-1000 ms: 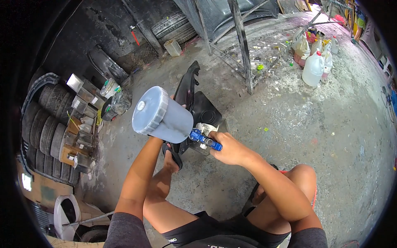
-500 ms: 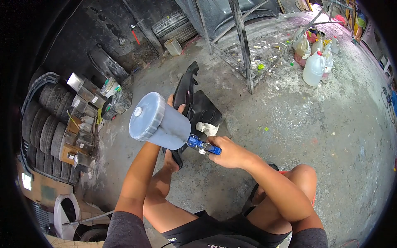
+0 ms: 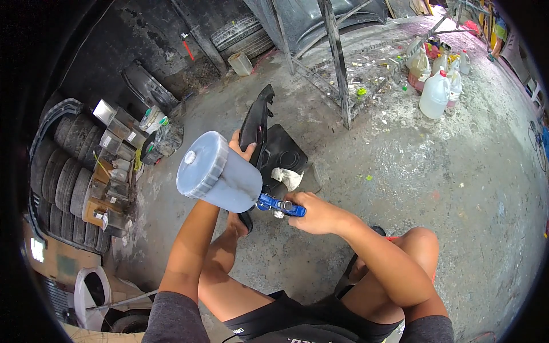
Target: Spray painting a car part with a paint gun.
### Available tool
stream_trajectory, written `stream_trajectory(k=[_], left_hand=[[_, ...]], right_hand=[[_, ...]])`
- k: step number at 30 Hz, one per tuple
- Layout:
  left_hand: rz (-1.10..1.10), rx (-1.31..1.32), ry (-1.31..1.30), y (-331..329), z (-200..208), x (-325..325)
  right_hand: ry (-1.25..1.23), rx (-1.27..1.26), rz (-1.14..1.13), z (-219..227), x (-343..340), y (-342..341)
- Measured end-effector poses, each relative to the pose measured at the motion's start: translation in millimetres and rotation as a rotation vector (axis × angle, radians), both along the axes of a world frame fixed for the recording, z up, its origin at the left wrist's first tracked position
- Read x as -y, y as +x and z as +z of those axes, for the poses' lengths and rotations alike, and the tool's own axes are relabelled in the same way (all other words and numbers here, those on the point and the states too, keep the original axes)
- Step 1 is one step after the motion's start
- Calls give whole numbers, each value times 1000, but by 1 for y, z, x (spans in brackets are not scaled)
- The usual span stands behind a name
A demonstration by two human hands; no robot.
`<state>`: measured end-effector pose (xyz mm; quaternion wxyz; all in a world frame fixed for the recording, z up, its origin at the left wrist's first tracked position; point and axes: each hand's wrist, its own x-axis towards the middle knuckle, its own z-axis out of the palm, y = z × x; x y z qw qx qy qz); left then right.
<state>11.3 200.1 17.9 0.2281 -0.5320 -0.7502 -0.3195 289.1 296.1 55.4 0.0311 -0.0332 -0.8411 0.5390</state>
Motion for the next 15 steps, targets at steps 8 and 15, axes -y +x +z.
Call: stream_trajectory(k=[8,15], left_hand=[[-124,318,-45,10,13,3],[-439,1107,62,-38,-40,8]], right_hand=[[-44,-50,-63,-27,-8,-2],[-29,77,-165,-6,-15,-3]])
